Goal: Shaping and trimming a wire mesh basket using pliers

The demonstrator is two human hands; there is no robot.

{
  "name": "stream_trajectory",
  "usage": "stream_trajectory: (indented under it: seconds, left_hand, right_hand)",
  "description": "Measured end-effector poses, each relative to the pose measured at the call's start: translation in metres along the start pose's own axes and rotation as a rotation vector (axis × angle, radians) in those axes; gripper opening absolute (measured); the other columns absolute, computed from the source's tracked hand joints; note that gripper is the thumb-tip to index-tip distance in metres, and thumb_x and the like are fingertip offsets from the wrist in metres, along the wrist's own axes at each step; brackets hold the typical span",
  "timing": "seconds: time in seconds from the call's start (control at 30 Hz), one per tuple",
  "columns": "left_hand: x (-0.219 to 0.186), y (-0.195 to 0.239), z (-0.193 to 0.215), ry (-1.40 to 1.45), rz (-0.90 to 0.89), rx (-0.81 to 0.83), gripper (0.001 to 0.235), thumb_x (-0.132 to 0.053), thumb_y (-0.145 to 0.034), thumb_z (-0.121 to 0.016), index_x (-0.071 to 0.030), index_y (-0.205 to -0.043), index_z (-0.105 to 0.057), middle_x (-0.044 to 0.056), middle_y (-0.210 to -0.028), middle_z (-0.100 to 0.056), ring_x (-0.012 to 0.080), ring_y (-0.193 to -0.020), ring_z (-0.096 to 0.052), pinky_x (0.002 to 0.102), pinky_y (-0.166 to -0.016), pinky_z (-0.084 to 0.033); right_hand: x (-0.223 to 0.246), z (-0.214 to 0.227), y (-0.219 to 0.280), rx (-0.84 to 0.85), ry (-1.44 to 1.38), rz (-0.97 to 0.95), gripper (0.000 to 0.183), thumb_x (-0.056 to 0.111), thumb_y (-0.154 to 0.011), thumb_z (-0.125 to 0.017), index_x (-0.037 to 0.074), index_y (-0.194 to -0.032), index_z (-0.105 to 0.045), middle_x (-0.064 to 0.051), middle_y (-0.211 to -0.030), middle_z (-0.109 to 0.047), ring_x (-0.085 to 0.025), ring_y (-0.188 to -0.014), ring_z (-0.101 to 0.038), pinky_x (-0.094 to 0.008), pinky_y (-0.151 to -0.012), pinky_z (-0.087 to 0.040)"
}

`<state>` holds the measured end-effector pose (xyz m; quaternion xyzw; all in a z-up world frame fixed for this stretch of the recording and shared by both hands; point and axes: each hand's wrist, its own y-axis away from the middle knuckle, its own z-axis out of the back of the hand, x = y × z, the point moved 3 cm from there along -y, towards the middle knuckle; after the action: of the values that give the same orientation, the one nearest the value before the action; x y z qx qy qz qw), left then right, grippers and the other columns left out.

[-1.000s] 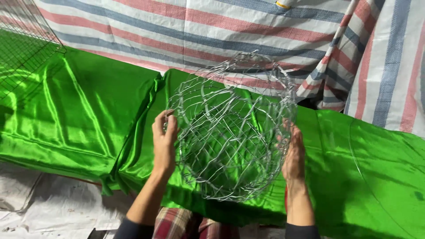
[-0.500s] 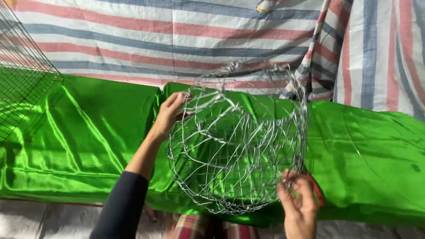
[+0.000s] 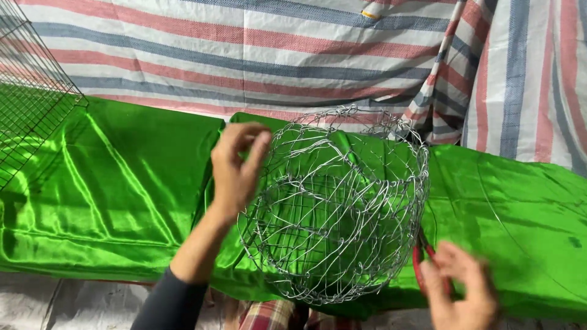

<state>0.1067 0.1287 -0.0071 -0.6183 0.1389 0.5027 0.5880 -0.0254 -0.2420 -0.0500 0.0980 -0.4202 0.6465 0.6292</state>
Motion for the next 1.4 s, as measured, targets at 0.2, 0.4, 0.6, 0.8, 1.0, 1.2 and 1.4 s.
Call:
stream_trajectory:
  seconds: [0.2, 0.4, 0.6, 0.8, 1.0, 1.2, 1.4]
  left_hand:
    - [-0.076, 0.051, -0.031, -0.273, -0.385, 0.076, 0.025, -0.037, -0.098, -0.064, -0.014, -0.092, -0.073, 0.003, -0.098, -0.066, 0.0179, -0.087, -0.055, 0.040, -0.085, -0.037]
    - [-0.090, 0.059, -0.028, -0.235, -0.251, 0.190, 0.030, -0.039, -0.099, -0.058, -0.014, -0.098, -0.076, 0.010, -0.111, -0.058, 0.0226, -0.099, -0.055, 0.041, -0.087, -0.035]
    - [-0.084, 0.060, -0.035, -0.302, -0.289, 0.121, 0.026, -0.030, -0.096, -0.066, -0.010, -0.082, -0.073, 0.009, -0.105, -0.063, 0.0237, -0.088, -0.051, 0.040, -0.081, -0.037]
    - [-0.078, 0.062, -0.043, -0.325, -0.293, 0.120, 0.028, -0.025, -0.100, -0.061, -0.008, -0.078, -0.065, 0.009, -0.102, -0.059, 0.0230, -0.083, -0.045, 0.039, -0.076, -0.035]
    - [-0.085, 0.062, -0.040, -0.281, -0.282, 0.101, 0.022, -0.026, -0.094, -0.067, -0.009, -0.080, -0.068, 0.009, -0.104, -0.061, 0.0242, -0.086, -0.049, 0.040, -0.080, -0.035]
    - [-0.085, 0.066, -0.042, -0.300, -0.280, 0.089, 0.023, -0.029, -0.095, -0.067, -0.010, -0.082, -0.069, 0.008, -0.105, -0.060, 0.0236, -0.089, -0.049, 0.041, -0.082, -0.034]
    - [-0.087, 0.067, -0.041, -0.283, -0.276, 0.070, 0.019, -0.027, -0.094, -0.068, -0.010, -0.085, -0.070, 0.007, -0.108, -0.061, 0.0228, -0.090, -0.049, 0.040, -0.083, -0.034]
  right_hand:
    - [0.132, 0.009, -0.072, -0.165, 0.087, 0.570, 0.032, -0.006, -0.091, -0.072, -0.012, -0.121, -0.063, -0.026, -0.127, -0.064, -0.038, -0.116, -0.064, -0.047, -0.107, -0.052]
    - [0.165, -0.037, -0.119, 0.207, 0.153, 0.662, 0.024, 0.020, -0.092, -0.070, 0.001, -0.107, -0.070, -0.008, -0.096, -0.077, -0.021, -0.078, -0.070, -0.039, -0.077, -0.047]
    - [0.164, -0.043, -0.131, 0.383, 0.229, 0.474, 0.031, 0.035, -0.094, -0.069, 0.007, -0.083, -0.066, -0.010, -0.046, -0.062, -0.030, -0.036, -0.055, -0.043, -0.050, -0.047]
    - [0.156, -0.041, -0.133, 0.404, 0.216, 0.470, 0.026, 0.033, -0.095, -0.067, 0.008, -0.085, -0.065, -0.010, -0.055, -0.066, -0.033, -0.043, -0.057, -0.042, -0.060, -0.048]
    - [0.155, -0.040, -0.138, 0.528, 0.240, 0.514, 0.043, 0.041, -0.096, -0.066, 0.005, -0.074, -0.057, -0.008, -0.068, -0.062, -0.025, -0.052, -0.057, -0.044, -0.055, -0.048]
    - [0.152, -0.043, -0.139, 0.525, 0.309, 0.433, 0.043, 0.040, -0.096, -0.067, 0.005, -0.073, -0.057, -0.013, -0.056, -0.064, -0.032, -0.041, -0.057, -0.047, -0.051, -0.047]
    - [0.163, -0.040, -0.156, 0.837, 0.316, 0.047, 0.023, 0.036, -0.093, -0.073, 0.014, -0.090, -0.075, -0.002, -0.049, -0.066, -0.012, -0.035, -0.044, -0.034, -0.038, -0.033]
